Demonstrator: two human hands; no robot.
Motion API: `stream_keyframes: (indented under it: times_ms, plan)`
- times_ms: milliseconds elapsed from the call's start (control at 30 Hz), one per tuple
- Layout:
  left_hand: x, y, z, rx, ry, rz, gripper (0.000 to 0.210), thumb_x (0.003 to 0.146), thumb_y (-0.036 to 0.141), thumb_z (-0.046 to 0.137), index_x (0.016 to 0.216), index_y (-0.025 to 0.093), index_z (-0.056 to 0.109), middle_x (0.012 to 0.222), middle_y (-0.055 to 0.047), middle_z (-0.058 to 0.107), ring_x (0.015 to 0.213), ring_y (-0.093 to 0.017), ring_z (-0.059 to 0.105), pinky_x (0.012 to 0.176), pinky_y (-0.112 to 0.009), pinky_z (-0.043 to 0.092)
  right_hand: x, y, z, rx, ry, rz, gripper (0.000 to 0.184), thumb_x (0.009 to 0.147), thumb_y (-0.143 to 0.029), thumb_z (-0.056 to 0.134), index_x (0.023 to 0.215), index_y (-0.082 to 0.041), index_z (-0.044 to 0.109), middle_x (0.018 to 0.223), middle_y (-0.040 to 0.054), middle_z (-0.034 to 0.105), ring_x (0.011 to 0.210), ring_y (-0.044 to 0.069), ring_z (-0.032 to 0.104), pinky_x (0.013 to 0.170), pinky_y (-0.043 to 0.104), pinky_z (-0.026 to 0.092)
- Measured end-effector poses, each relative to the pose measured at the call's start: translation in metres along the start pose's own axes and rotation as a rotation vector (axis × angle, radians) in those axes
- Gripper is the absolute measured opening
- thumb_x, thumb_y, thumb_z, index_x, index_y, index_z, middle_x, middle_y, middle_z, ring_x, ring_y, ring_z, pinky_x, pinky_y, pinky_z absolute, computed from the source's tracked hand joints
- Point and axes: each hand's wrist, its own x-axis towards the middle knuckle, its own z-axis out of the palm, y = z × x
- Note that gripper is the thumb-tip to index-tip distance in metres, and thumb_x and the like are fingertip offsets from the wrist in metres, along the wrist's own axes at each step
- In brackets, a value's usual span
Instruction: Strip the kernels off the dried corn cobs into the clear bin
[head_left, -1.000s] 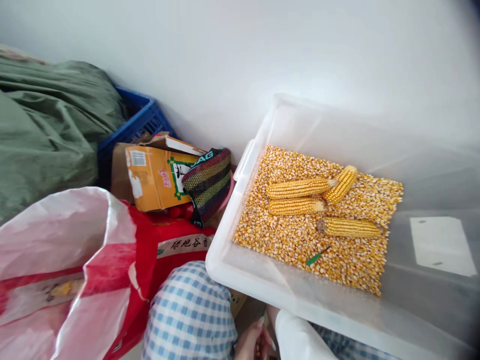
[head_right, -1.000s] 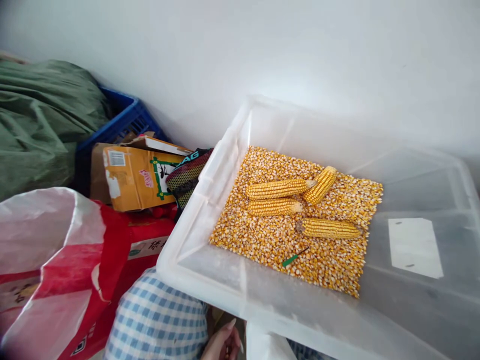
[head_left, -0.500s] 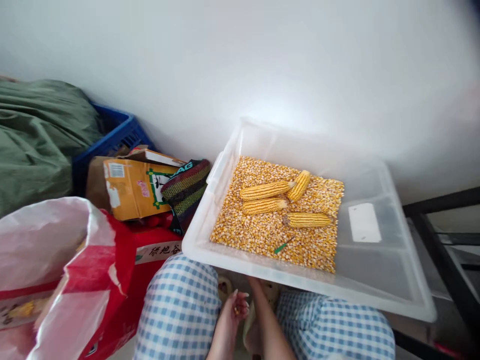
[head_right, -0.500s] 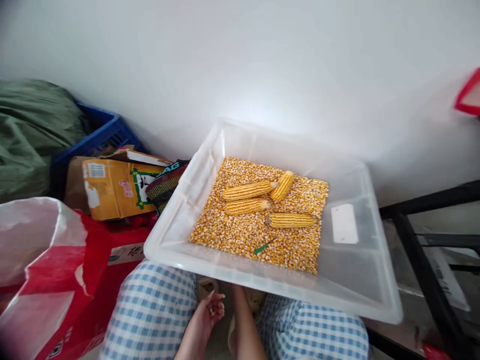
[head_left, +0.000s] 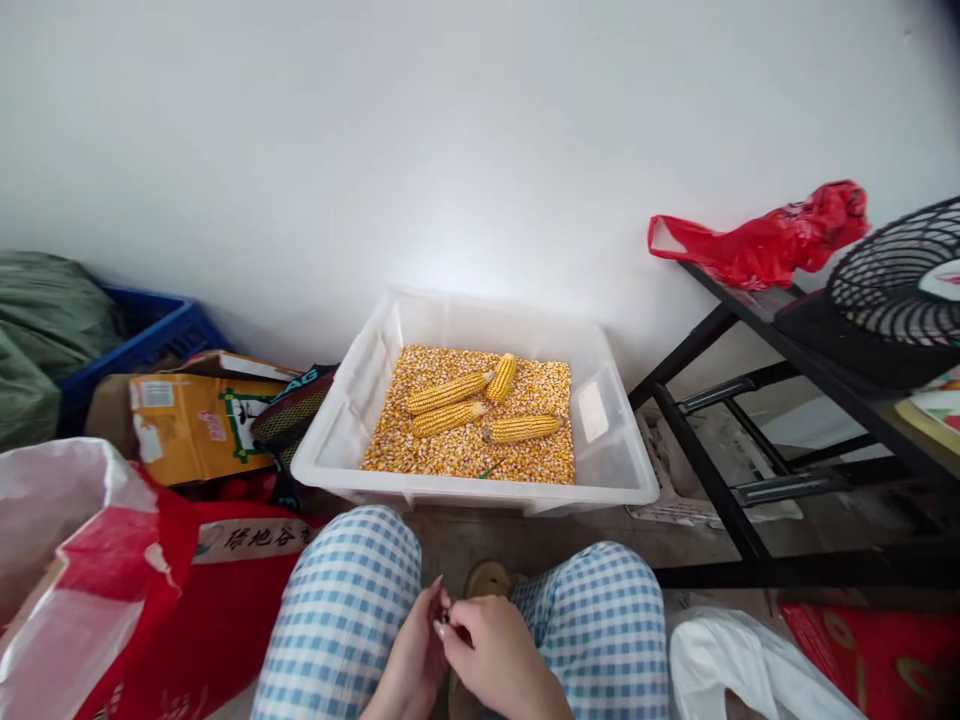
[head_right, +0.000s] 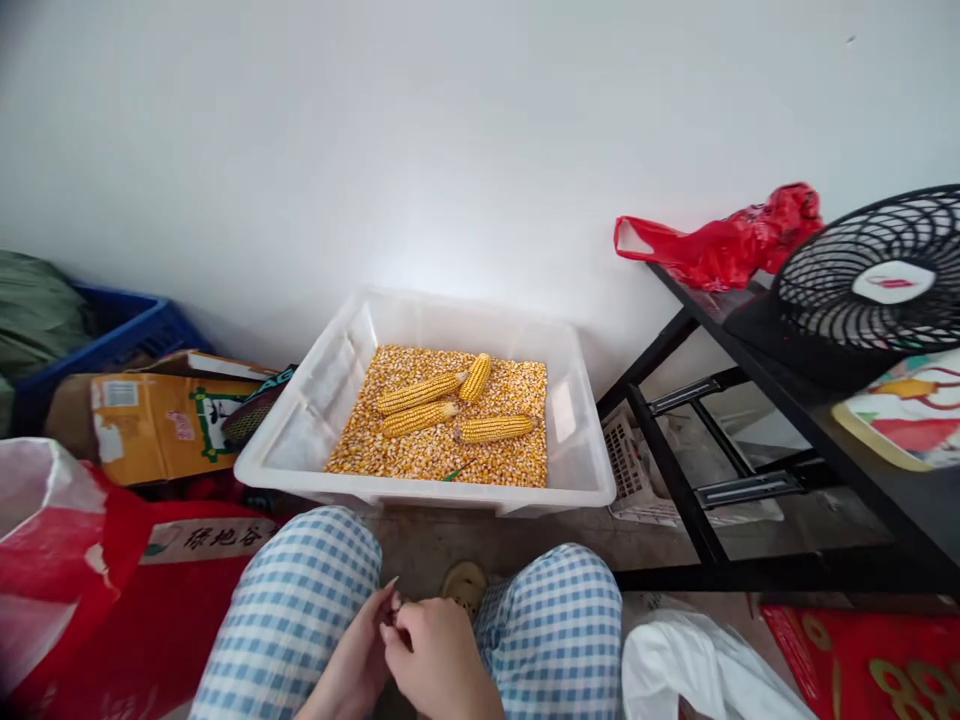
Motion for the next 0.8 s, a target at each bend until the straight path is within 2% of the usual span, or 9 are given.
stream_keyframes:
  times_ms: [133, 200, 267, 333, 400, 500, 600, 700, 800]
  plan:
    - [-0.052, 0.043, 0.03, 0.193, -0.283, 0.108, 0.04, 0.075, 0.036, 0.055, 0.047, 0.018, 0.032, 0.043, 0.005, 0.025, 0.036, -0.006, 0.024, 0.037, -0.021, 0.022, -0.007, -0.026, -0.07, 0.132, 0.018, -0.115, 0.018, 0.084, -0.026, 0.043, 0.072, -0.022, 0.056, 0.063, -0.0022, 0.059, 0.057, 0.011, 0.053, 0.051, 0.021, 0.031]
    - [-0.082, 0.077, 0.054, 0.356, -0.416, 0.454, 0.039, 0.078, 0.038, 0.052, 0.048, 0.018, 0.034, 0.047, 0.003, 0.03, 0.043, -0.008, 0.029, 0.044, -0.023, 0.029, -0.005, -0.032, -0.114, 0.145, 0.172, -0.122, 0.019, 0.085, -0.029, 0.041, 0.073, -0.021, 0.054, 0.065, -0.0016, 0.057, 0.06, 0.011, 0.052, 0.055, 0.022, 0.034]
    - [-0.103, 0.114, 0.084, 0.551, -0.453, 0.778, 0.04, 0.081, 0.043, 0.045, 0.05, 0.018, 0.038, 0.051, 0.0, 0.035, 0.051, -0.011, 0.035, 0.051, -0.025, 0.033, 0.006, -0.032, -0.154, 0.139, 0.331, -0.085, 0.025, 0.087, -0.034, 0.037, 0.073, -0.02, 0.052, 0.062, -0.0015, 0.054, 0.058, 0.011, 0.049, 0.055, 0.022, 0.034]
    - [-0.104, 0.15, 0.116, 0.885, -0.436, 0.972, 0.041, 0.082, 0.047, 0.041, 0.053, 0.018, 0.043, 0.055, 0.0, 0.041, 0.055, -0.012, 0.038, 0.059, -0.025, 0.034, 0.025, -0.027, -0.185, 0.09, 0.428, -0.053, 0.029, 0.087, -0.04, 0.035, 0.076, -0.02, 0.054, 0.057, -0.0019, 0.05, 0.053, 0.011, 0.047, 0.051, 0.022, 0.032]
    - [-0.084, 0.18, 0.147, 1.286, -0.41, 0.977, 0.04, 0.081, 0.049, 0.04, 0.06, 0.017, 0.051, 0.062, -0.001, 0.05, 0.065, -0.015, 0.045, 0.068, -0.026, 0.035, 0.051, -0.02, -0.207, 0.015, 0.485, -0.058, 0.034, 0.086, -0.043, 0.034, 0.078, -0.019, 0.055, 0.057, -0.0014, 0.05, 0.052, 0.011, 0.046, 0.05, 0.022, 0.03]
    - [-0.024, 0.216, 0.186, 1.751, -0.471, 1.004, 0.037, 0.081, 0.047, 0.041, 0.079, 0.016, 0.06, 0.089, -0.004, 0.059, 0.089, -0.02, 0.05, 0.085, -0.028, 0.032, 0.102, -0.008, -0.229, -0.118, 0.496, -0.067, 0.037, 0.087, -0.043, 0.03, 0.078, -0.018, 0.056, 0.06, -0.0007, 0.053, 0.056, 0.011, 0.047, 0.053, 0.022, 0.03]
    - [0.049, 0.238, 0.209, 2.087, -0.21, 1.047, 0.037, 0.079, 0.043, 0.043, 0.091, 0.014, 0.062, 0.106, -0.011, 0.058, 0.1, -0.025, 0.049, 0.089, -0.032, 0.03, 0.159, 0.007, -0.237, -0.247, 0.362, -0.026, 0.036, 0.086, -0.039, 0.031, 0.077, -0.016, 0.058, 0.062, 0.0005, 0.056, 0.058, 0.011, 0.049, 0.055, 0.022, 0.031]
    - [0.108, 0.246, 0.211, 2.26, -0.072, 0.888, 0.036, 0.068, 0.031, 0.058, 0.098, 0.012, 0.06, 0.104, -0.016, 0.06, 0.097, -0.029, 0.052, 0.082, -0.034, 0.035, 0.21, 0.024, -0.226, -0.333, 0.06, 0.011, 0.022, 0.079, -0.03, 0.045, 0.08, -0.015, 0.061, 0.066, 0.0018, 0.06, 0.057, 0.011, 0.052, 0.055, 0.022, 0.034]
    - [0.143, 0.249, 0.199, 2.287, -0.038, 0.832, 0.065, 0.056, 0.026, 0.068, 0.117, 0.015, 0.047, 0.1, -0.016, 0.062, 0.087, -0.028, 0.056, 0.075, -0.033, 0.038, 0.239, 0.039, -0.192, -0.263, -0.496, 0.107, 0.015, 0.068, -0.021, 0.057, 0.08, -0.016, 0.064, 0.064, 0.0002, 0.061, 0.052, 0.011, 0.054, 0.054, 0.022, 0.038]
